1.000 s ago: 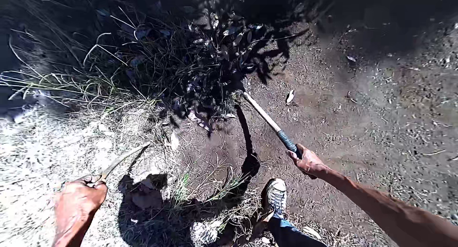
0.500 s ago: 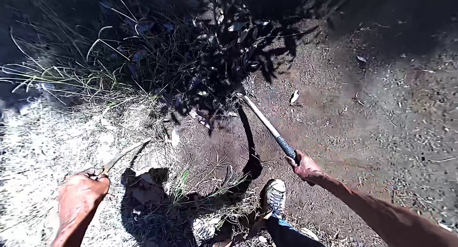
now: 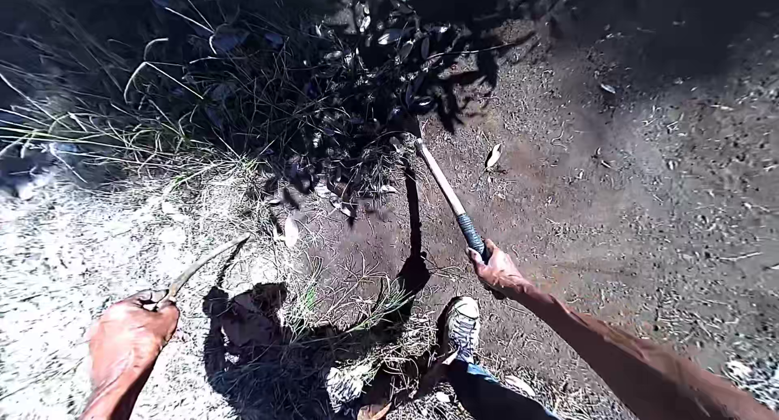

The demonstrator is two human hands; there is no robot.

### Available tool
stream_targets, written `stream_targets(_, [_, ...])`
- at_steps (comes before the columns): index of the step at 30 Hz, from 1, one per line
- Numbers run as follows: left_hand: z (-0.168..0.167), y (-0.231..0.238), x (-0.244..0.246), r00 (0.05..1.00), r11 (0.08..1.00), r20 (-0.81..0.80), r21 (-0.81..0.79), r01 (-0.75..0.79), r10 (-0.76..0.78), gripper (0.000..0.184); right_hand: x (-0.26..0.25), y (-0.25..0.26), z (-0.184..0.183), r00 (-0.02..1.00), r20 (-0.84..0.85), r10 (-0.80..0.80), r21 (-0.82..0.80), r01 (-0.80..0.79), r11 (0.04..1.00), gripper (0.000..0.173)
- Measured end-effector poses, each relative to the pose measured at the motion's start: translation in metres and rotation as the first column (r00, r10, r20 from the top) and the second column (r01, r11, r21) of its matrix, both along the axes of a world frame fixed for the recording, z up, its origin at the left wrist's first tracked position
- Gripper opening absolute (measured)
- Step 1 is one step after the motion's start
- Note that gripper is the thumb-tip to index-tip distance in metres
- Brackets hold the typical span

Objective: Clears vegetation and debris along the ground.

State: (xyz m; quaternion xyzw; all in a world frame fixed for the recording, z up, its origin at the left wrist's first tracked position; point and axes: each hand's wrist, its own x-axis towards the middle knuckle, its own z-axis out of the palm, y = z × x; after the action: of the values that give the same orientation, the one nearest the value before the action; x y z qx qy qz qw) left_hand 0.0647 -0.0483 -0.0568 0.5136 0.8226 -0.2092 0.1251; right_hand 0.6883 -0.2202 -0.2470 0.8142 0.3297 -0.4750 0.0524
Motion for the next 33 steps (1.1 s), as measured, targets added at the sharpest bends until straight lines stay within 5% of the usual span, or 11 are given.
stream_targets(6, [-0.005, -0.002, -0.001, 1.0, 0.999, -0.016, 0.033, -0.014, 0.015, 0.021, -0.033, 0.15, -0.009, 0.961, -0.036, -0.272, 0.334, 0.269, 0.904, 0.052])
stream_targets(12, [-0.002, 0.007, -0.007, 1.0, 1.0, 0.001, 0.019, 0.005, -0.005, 0.018, 0.017, 0.086, 0.002, 0.991, 0.103, 0.087, 0.043, -0.092, 0.995, 0.046])
stream_targets(16, [-0.005, 0.007, -0.009, 1.0, 0.999, 0.006, 0.04, 0.019, -0.019, 0.017, 0.004, 0.123, 0.018, 0.992, -0.012, -0.128, 0.197, 0.128, 0.972, 0.051])
stream_targets(19, [0.0, 0.004, -0.007, 1.0, 1.0, 0.006, 0.026, -0.001, 0.001, 0.017, -0.015, 0.138, -0.011, 0.982, -0.036, -0.183, 0.232, 0.187, 0.955, 0.051])
stream_targets(22, [0.001, 0.009, -0.011, 1.0, 1.0, 0.004, 0.011, -0.003, 0.003, 0.019, 0.02, 0.047, -0.015, 0.996, 0.076, 0.049, 0.04, -0.052, 0.998, 0.048])
stream_targets(25, [0.003, 0.008, -0.014, 0.999, 1.0, 0.033, 0.009, -0.02, 0.019, 0.021, 0.043, -0.016, 0.027, 1.0, -0.001, 0.02, -0.04, -0.02, 0.999, 0.049])
stream_targets(29, [0.006, 0.011, -0.003, 1.0, 1.0, 0.03, 0.019, -0.007, 0.006, 0.021, 0.022, 0.039, 0.047, 0.989, 0.061, -0.137, 0.163, 0.126, 0.979, 0.049])
stream_targets(33, [0.003, 0.009, -0.009, 1.0, 1.0, 0.021, 0.029, -0.003, 0.002, 0.021, -0.043, 0.124, 0.004, 0.917, -0.13, -0.377, 0.358, 0.398, 0.845, 0.05])
